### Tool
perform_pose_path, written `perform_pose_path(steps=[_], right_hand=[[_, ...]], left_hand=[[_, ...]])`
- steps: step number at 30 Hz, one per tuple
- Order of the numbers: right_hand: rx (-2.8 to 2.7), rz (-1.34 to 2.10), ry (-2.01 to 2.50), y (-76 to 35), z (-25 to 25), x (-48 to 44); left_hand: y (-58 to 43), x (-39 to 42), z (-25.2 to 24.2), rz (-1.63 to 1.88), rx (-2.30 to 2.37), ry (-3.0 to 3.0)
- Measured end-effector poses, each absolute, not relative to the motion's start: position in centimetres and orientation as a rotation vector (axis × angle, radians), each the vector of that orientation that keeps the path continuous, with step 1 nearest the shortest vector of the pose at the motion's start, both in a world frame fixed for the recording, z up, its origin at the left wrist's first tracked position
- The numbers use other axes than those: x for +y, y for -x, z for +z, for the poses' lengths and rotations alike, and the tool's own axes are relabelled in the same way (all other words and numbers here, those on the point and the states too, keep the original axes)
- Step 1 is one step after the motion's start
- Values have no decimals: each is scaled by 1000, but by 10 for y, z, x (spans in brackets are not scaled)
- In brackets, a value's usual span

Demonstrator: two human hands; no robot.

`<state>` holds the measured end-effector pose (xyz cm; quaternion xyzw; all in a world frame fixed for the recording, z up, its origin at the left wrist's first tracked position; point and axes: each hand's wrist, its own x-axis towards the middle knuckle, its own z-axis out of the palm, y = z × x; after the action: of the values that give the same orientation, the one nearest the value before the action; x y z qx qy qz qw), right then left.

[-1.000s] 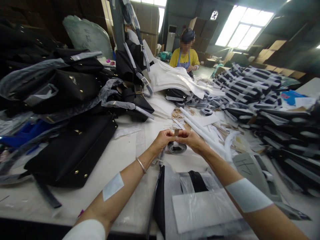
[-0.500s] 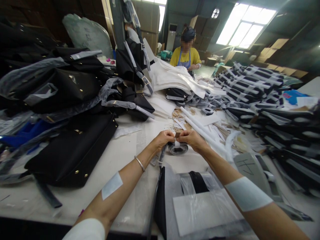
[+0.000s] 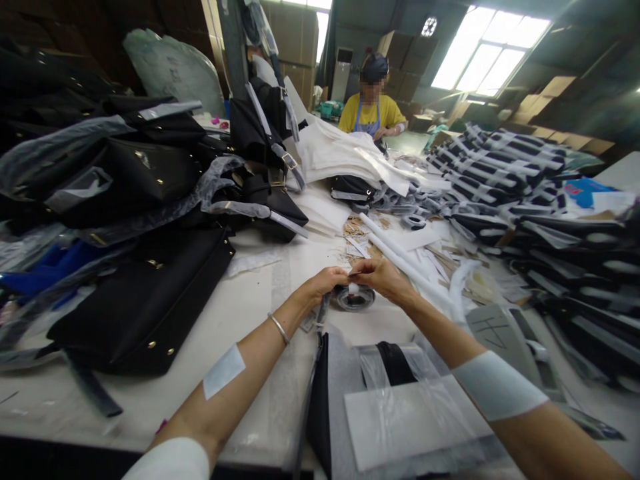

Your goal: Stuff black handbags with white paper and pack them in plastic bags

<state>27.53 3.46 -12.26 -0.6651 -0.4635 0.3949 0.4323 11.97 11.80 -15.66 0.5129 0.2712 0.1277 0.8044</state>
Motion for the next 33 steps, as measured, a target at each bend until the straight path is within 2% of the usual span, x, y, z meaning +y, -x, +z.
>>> perform_pose_path(steps=[5,10,17,22,26,30,33], right_hand=[[-1635,571,1709,-281,-118,28],[-2159,319,1561,-285,-111,23],[-2401,-87,1676,-280,-99,2],[-2380,-170,1810,-269,-105,-4],[-2229,-77,1929,-257,-114,-8],[-1813,-54,1958,-281,-95,-49],[-1395,-111,2062,-329,-67,-121]], left_hand=[[-123,122,-160,255,552,-1013],[-123,126,-160,219,513,-951],[-116,123,-155,231,497,-984],[-116,122,-160,275,576,-1122],[-119,124,-167,370,660,-1220],[-120,122,-171,411,718,-1257],[-120,121,-171,430,733,-1255]])
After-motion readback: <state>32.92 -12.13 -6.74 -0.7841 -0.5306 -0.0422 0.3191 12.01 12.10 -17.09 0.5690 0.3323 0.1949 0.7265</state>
